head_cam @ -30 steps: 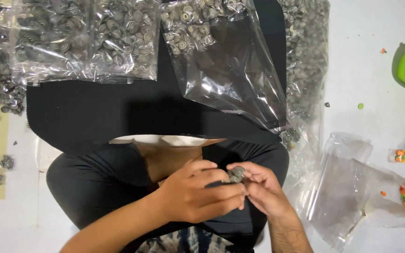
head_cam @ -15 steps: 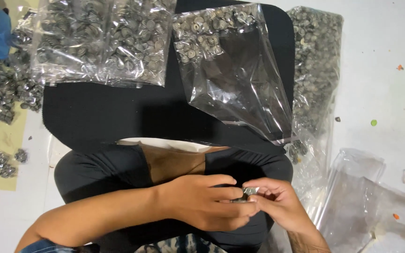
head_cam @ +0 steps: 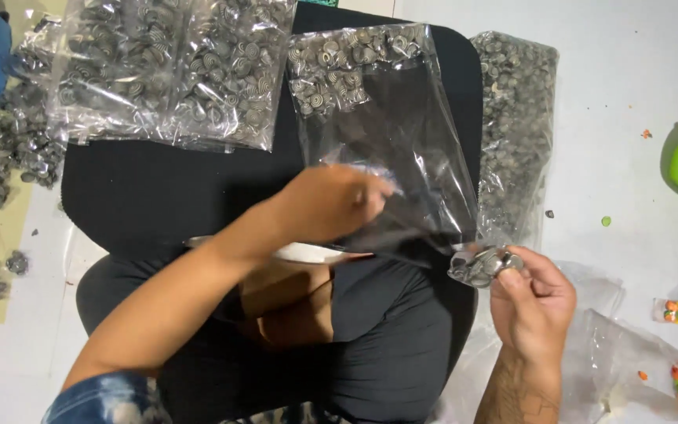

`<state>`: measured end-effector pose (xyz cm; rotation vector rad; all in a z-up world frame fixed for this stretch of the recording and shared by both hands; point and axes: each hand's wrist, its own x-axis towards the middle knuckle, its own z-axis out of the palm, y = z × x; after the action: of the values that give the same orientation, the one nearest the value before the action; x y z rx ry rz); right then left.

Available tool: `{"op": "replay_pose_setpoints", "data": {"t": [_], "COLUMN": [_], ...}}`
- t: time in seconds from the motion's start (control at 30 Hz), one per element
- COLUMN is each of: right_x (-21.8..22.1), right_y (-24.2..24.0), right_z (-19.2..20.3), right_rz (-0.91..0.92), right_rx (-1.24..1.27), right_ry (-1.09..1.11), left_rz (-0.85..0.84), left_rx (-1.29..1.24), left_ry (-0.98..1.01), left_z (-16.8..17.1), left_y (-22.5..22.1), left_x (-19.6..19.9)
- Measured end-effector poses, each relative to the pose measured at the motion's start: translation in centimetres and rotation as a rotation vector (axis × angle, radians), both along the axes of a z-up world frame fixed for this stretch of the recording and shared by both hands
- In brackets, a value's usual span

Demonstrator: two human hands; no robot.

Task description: The person is manually sorting and packing small metal parts into clear plastic bags on a floor-level workspace.

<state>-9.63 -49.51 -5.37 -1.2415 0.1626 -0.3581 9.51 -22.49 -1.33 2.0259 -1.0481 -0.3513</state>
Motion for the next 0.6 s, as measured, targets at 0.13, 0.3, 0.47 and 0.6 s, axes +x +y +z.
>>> {"op": "replay_pose_setpoints", "data": {"t": [0.13, 0.3, 0.47, 0.6], "right_x": [0.1, 0.5, 2.0, 2.1], "right_y": [1.6, 2.9, 4.2, 4.2], "right_z": [-4.6, -6.8, -5.9, -6.2], "right_rz": [-0.166, -0.173, -0.220, -0.256], "right_rx": [-0.029, 0.015, 0.056, 0.056], "right_ry": [0.080, 0.104, 0.116, 0.138], "left_rz": [-0.007, 0.064, 0.134, 0.110], "left_rx": [0.363, 0.162, 0.113, 0.110], "left_ry": [-0.225, -0.554, -0.667, -0.595], "left_z": [-4.2, -8.0, -8.2, -7.9], "left_y": [1.5, 2.2, 1.3, 1.4], "left_x": [-2.7, -4.6, -5.1, -5.3]}}
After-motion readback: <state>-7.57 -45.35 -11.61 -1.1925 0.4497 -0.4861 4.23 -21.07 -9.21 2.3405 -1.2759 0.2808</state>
